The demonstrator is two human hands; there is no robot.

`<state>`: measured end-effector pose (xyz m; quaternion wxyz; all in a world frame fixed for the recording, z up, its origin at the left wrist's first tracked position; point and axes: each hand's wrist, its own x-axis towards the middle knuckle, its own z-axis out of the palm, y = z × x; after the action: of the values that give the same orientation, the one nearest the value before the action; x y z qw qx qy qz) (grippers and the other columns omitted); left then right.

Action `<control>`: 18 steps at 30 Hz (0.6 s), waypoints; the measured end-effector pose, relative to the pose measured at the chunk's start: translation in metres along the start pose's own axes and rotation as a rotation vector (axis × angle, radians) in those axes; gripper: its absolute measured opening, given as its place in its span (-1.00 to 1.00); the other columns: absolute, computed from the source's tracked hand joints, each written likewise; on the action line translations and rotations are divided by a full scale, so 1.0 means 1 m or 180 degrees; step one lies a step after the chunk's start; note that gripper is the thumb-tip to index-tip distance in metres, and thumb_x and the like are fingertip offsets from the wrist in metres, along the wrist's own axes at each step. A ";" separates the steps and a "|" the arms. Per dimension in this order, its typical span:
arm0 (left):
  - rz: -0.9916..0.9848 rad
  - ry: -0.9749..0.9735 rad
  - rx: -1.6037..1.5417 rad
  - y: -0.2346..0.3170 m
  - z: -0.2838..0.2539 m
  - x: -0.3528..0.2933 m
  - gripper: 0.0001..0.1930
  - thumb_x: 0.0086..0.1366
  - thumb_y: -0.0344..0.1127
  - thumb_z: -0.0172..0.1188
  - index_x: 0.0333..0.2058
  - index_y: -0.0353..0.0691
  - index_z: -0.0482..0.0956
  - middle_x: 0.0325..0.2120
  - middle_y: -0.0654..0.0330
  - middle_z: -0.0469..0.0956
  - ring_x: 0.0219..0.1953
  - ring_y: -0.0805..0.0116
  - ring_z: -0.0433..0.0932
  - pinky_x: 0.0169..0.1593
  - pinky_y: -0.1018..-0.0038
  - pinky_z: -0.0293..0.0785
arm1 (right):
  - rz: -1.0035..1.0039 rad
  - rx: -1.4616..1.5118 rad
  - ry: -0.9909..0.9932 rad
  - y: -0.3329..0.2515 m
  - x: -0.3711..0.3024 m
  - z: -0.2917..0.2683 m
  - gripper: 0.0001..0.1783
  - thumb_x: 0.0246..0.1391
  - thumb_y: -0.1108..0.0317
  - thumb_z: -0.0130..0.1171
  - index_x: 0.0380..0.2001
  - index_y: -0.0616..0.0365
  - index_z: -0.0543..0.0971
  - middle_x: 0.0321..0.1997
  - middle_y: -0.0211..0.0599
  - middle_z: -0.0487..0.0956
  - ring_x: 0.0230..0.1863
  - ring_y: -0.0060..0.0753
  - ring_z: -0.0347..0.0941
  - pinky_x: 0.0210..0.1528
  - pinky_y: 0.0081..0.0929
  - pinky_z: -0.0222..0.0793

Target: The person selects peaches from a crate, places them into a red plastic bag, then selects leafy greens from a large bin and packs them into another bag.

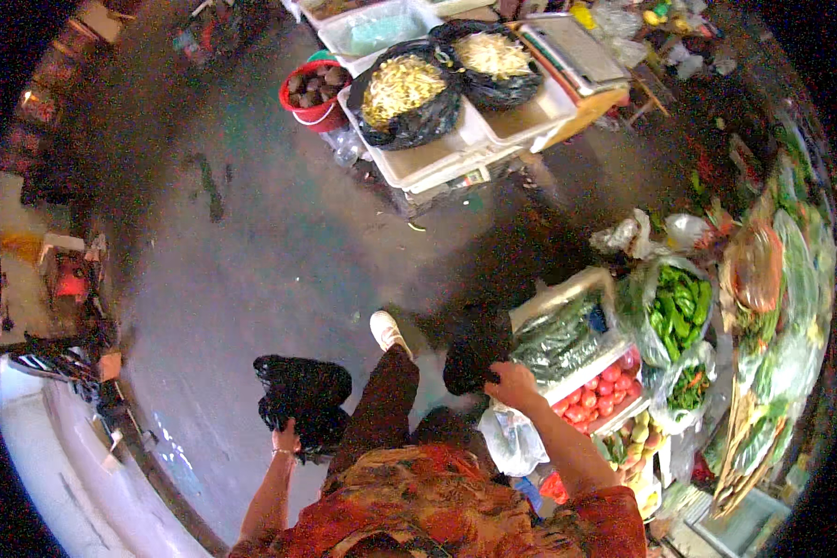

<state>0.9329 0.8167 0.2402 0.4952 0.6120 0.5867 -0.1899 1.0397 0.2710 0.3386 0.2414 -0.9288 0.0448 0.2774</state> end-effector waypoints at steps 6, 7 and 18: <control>0.0467 0.0028 0.0228 0.095 0.063 0.075 -0.70 0.18 -0.09 0.26 -0.48 -0.18 0.44 -0.75 0.31 0.35 -0.80 0.50 0.28 -0.73 0.48 0.17 | -0.0454 -0.0035 -0.0207 -0.053 0.206 0.034 -0.63 -0.19 0.16 0.18 -0.32 0.18 0.52 -0.36 0.00 0.53 -0.25 0.10 0.46 -0.20 -0.09 0.37; 0.0384 0.0037 0.0235 0.105 0.072 0.089 -0.70 0.17 -0.08 0.26 -0.46 -0.20 0.46 -0.74 0.31 0.37 -0.78 0.51 0.28 -0.72 0.49 0.18 | -0.0541 0.0038 -0.0148 -0.059 0.234 0.048 -0.65 -0.19 0.18 0.19 -0.34 0.19 0.52 -0.35 0.00 0.53 -0.24 0.09 0.46 -0.20 -0.09 0.37; 0.0512 0.0056 0.0751 0.203 0.236 0.181 -0.60 0.17 -0.01 0.24 -0.34 -0.31 0.52 -0.69 0.26 0.43 -0.67 0.49 0.35 -0.60 0.47 0.28 | -0.0870 0.0320 0.0139 -0.108 0.492 0.116 -0.78 -0.10 0.33 0.17 -0.36 0.20 0.47 -0.27 0.01 0.46 -0.22 0.12 0.45 -0.18 -0.03 0.39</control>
<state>1.2420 0.7539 0.0672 0.4282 0.7126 0.5137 -0.2118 1.4201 0.4457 0.0359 0.3221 -0.9188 -0.0630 0.2192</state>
